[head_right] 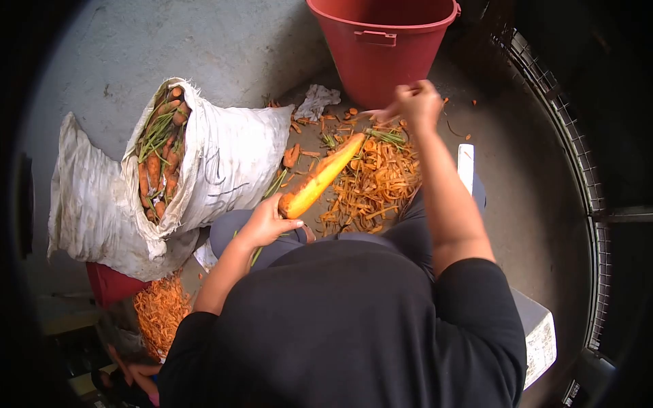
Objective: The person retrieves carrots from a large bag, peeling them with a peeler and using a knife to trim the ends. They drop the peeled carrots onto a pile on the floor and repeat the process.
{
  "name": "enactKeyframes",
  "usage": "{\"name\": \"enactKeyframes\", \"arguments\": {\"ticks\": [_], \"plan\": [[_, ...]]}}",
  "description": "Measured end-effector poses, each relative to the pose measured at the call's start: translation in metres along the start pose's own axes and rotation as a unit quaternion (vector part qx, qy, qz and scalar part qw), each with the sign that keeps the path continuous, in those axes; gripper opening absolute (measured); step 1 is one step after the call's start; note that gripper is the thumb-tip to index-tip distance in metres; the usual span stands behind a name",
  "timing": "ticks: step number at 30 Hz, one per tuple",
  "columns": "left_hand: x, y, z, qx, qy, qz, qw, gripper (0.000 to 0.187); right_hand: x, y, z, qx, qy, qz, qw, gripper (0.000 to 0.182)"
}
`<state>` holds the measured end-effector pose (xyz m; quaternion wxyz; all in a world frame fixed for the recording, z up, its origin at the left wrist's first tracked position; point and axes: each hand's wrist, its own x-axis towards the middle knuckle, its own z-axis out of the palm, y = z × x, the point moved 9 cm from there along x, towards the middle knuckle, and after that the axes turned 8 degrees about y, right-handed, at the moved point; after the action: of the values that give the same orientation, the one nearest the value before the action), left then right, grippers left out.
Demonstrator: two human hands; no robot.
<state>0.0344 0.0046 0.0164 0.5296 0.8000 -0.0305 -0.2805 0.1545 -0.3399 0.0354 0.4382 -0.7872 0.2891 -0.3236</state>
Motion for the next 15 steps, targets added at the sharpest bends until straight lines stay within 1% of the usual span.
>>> {"name": "enactKeyframes", "arguments": {"ticks": [1, 2, 3, 4, 5, 6, 8, 10, 11, 12, 14, 15], "plan": [[-0.004, -0.004, -0.003, 0.012, -0.001, -0.02, 1.0, 0.041, 0.028, 0.035, -0.008, -0.097, 0.046, -0.029, 0.994, 0.021], [-0.006, -0.008, -0.007, 0.024, 0.0, -0.037, 0.999, 0.044, 0.045, 0.059, -0.022, -0.113, 0.082, -0.009, 0.99, 0.024], [-0.004, -0.014, -0.009, -0.009, 0.002, -0.023, 1.0, 0.041, 0.057, 0.086, -0.028, -0.06, 0.102, 0.058, 0.991, 0.025], [0.005, -0.027, -0.016, 0.035, 0.025, 0.03, 0.999, 0.038, 0.054, 0.083, -0.029, 0.033, 0.12, 0.062, 0.99, 0.026], [0.017, -0.046, -0.021, 0.08, 0.047, 0.08, 0.992, 0.035, 0.042, 0.068, -0.023, 0.107, 0.087, 0.06, 0.989, 0.026], [0.024, -0.05, -0.025, 0.127, 0.067, 0.131, 0.981, 0.033, 0.02, 0.04, -0.017, 0.181, 0.056, 0.059, 0.98, 0.026], [0.03, -0.044, -0.024, 0.173, 0.086, 0.103, 0.976, 0.038, -0.042, -0.007, 0.009, 0.273, -0.097, 0.131, 0.948, 0.025], [0.025, -0.016, -0.014, 0.25, 0.095, 0.097, 0.959, 0.035, -0.105, -0.046, 0.027, 0.298, -0.22, 0.155, 0.916, 0.024], [0.023, -0.01, -0.005, 0.141, 0.072, 0.082, 0.984, 0.03, -0.127, -0.055, 0.033, 0.261, -0.252, 0.137, 0.922, 0.026], [0.021, 0.001, 0.0, 0.148, 0.067, 0.084, 0.983, 0.029, -0.139, -0.055, 0.042, 0.239, -0.251, 0.054, 0.936, 0.026], [0.016, 0.014, 0.005, 0.161, 0.059, 0.085, 0.982, 0.027, -0.143, -0.063, 0.042, 0.259, -0.244, 0.025, 0.934, 0.023], [0.015, 0.01, 0.004, 0.144, 0.064, 0.097, 0.983, 0.028, -0.136, -0.061, 0.041, 0.226, -0.232, 0.017, 0.946, 0.021]]}}
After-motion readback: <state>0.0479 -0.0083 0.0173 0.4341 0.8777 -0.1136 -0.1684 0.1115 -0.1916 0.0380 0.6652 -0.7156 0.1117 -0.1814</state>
